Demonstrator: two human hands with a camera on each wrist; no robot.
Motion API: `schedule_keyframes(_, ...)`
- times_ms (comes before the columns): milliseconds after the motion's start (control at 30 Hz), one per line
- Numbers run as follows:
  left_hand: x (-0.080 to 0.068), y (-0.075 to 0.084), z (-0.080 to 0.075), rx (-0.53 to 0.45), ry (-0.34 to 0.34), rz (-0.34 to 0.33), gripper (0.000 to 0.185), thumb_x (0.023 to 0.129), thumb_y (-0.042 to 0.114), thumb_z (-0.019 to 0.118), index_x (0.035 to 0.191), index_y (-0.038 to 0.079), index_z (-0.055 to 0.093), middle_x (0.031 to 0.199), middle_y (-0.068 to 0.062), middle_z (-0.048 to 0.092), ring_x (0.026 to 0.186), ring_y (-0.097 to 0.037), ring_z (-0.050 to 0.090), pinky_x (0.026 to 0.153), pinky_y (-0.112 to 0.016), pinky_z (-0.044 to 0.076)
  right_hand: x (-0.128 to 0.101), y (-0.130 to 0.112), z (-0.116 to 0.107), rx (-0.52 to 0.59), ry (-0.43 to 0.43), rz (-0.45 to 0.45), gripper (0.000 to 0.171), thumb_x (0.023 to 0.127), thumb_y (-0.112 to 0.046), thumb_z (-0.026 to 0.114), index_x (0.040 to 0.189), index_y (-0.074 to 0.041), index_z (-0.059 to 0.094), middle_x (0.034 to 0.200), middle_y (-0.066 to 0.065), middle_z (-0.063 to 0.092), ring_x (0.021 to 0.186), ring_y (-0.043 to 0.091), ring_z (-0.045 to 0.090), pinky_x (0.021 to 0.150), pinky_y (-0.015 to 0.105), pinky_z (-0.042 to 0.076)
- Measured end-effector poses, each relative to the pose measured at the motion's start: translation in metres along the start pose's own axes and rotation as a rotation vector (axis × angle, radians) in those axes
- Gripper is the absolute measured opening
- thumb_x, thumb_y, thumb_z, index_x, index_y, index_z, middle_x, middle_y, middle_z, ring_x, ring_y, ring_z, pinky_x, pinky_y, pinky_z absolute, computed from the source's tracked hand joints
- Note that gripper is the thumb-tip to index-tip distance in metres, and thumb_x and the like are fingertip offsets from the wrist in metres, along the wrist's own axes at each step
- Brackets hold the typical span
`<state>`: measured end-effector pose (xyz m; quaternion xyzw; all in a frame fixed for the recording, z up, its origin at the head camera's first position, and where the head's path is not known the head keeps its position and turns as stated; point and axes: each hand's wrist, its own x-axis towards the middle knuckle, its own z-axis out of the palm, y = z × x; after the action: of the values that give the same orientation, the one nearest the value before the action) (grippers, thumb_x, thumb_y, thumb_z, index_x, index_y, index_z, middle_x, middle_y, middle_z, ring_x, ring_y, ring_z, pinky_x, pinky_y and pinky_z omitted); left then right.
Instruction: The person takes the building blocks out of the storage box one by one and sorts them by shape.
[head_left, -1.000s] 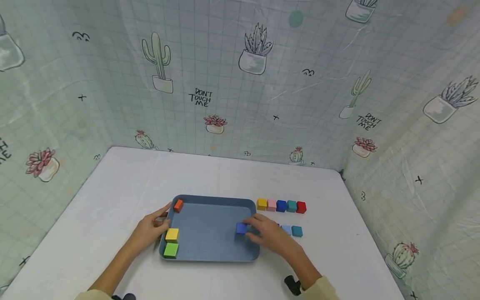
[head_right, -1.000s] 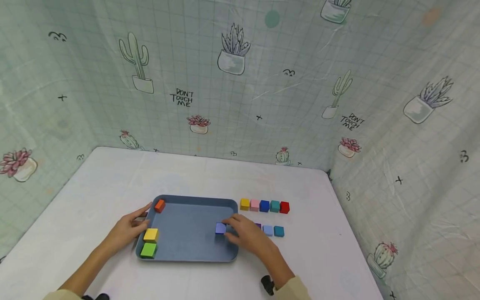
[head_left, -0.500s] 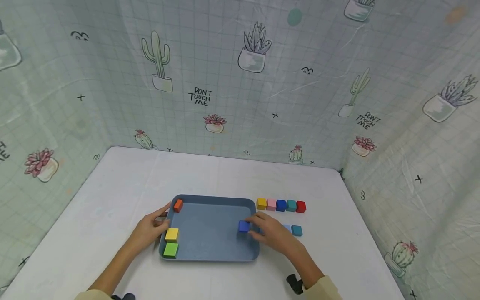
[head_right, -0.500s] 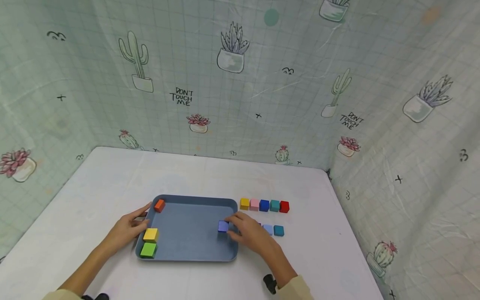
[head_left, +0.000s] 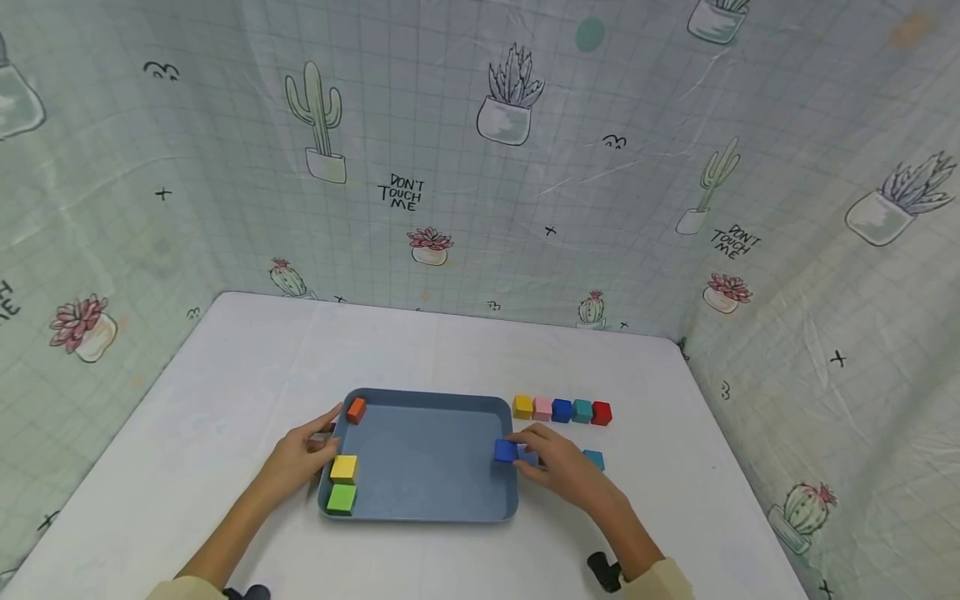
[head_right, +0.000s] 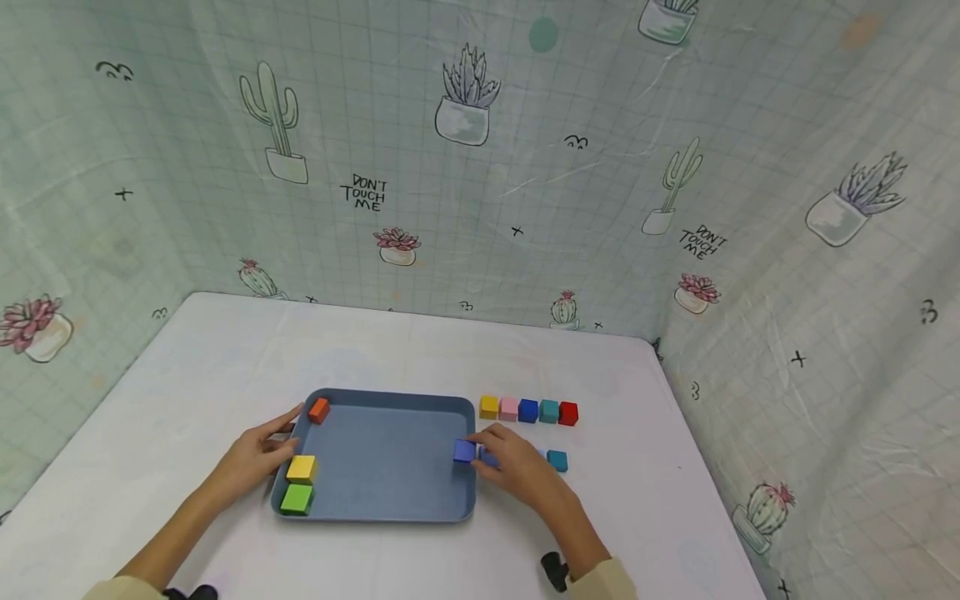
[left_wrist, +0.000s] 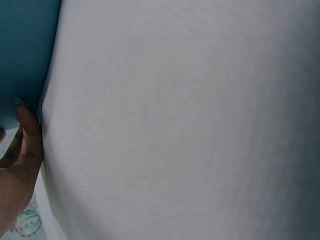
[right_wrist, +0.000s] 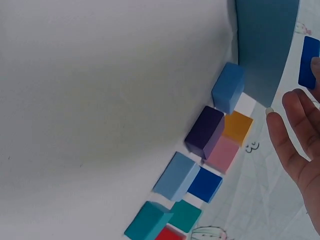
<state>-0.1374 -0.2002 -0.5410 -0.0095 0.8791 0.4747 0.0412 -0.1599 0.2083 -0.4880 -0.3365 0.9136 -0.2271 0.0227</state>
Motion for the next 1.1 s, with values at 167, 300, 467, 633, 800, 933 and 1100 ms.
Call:
schedule_keyframes(167, 0.001, -0.001, -0.001, -0.007, -0.005, 0.001, 0.059, 0.090, 0.015, 0.056, 0.146, 0.013, 0.038, 0.129, -0.024, 0.051, 0.098, -0.030, 0.057, 0.065, -0.028, 0.048, -0.004, 0.007, -0.003, -0.016, 0.008, 0.028, 0.036, 0.086, -0.018, 0.069, 0.120, -0.013, 0.062, 0.105, 0.001, 0.056, 0.089, 0.017, 0.059, 0.074, 0.026, 0.051)
schedule_keyframes(300, 0.001, 0.000, -0.002, -0.010, -0.005, 0.011, 0.059, 0.089, 0.014, 0.056, 0.145, 0.012, 0.038, 0.128, -0.024, 0.051, 0.097, -0.028, 0.058, 0.062, -0.028, 0.048, -0.007, 0.013, -0.005, -0.038, 0.009, 0.053, 0.035, 0.087, -0.019, 0.068, 0.120, -0.013, 0.062, 0.105, 0.002, 0.057, 0.088, 0.016, 0.059, 0.075, 0.026, 0.050)
schedule_keyframes(467, 0.000, 0.000, -0.003, -0.018, -0.008, 0.013, 0.059, 0.089, 0.013, 0.056, 0.145, 0.013, 0.038, 0.128, -0.023, 0.051, 0.095, -0.027, 0.058, 0.059, -0.029, 0.047, -0.012, 0.018, -0.008, -0.043, 0.004, 0.091, 0.036, 0.086, -0.018, 0.069, 0.120, -0.013, 0.061, 0.108, 0.002, 0.058, 0.093, 0.014, 0.060, 0.079, 0.029, 0.050)
schedule_keyframes(633, -0.001, 0.002, -0.003, -0.023, -0.013, 0.011, 0.059, 0.090, 0.014, 0.056, 0.146, 0.013, 0.038, 0.129, -0.024, 0.050, 0.095, -0.026, 0.058, 0.059, -0.028, 0.047, -0.016, 0.024, -0.013, -0.053, 0.000, 0.150, 0.039, 0.085, -0.018, 0.070, 0.122, -0.013, 0.060, 0.111, 0.002, 0.058, 0.094, 0.012, 0.059, 0.080, 0.028, 0.050)
schedule_keyframes(800, 0.000, 0.000, -0.002, -0.020, -0.012, 0.005, 0.059, 0.090, 0.014, 0.056, 0.146, 0.013, 0.037, 0.129, -0.023, 0.050, 0.095, -0.027, 0.058, 0.059, -0.028, 0.047, -0.020, 0.029, -0.019, -0.046, 0.011, 0.197, 0.039, 0.084, -0.015, 0.070, 0.122, -0.013, 0.060, 0.107, 0.003, 0.059, 0.093, 0.014, 0.059, 0.078, 0.029, 0.050)
schedule_keyframes(933, 0.000, 0.001, -0.002, -0.022, -0.011, 0.006, 0.059, 0.090, 0.014, 0.056, 0.146, 0.013, 0.037, 0.129, -0.023, 0.050, 0.096, -0.028, 0.058, 0.060, -0.029, 0.047, -0.025, 0.034, -0.023, -0.051, 0.024, 0.266, 0.040, 0.083, -0.016, 0.071, 0.122, -0.014, 0.061, 0.103, -0.001, 0.060, 0.091, 0.013, 0.059, 0.076, 0.028, 0.051)
schedule_keyframes(1100, -0.001, 0.002, -0.002, -0.024, -0.020, 0.014, 0.059, 0.090, 0.015, 0.056, 0.146, 0.012, 0.036, 0.128, -0.023, 0.050, 0.094, -0.026, 0.058, 0.060, -0.028, 0.047, -0.030, 0.041, -0.026, -0.039, 0.013, 0.333, 0.040, 0.084, -0.018, 0.071, 0.123, -0.015, 0.061, 0.108, -0.003, 0.060, 0.094, 0.013, 0.058, 0.078, 0.029, 0.050)
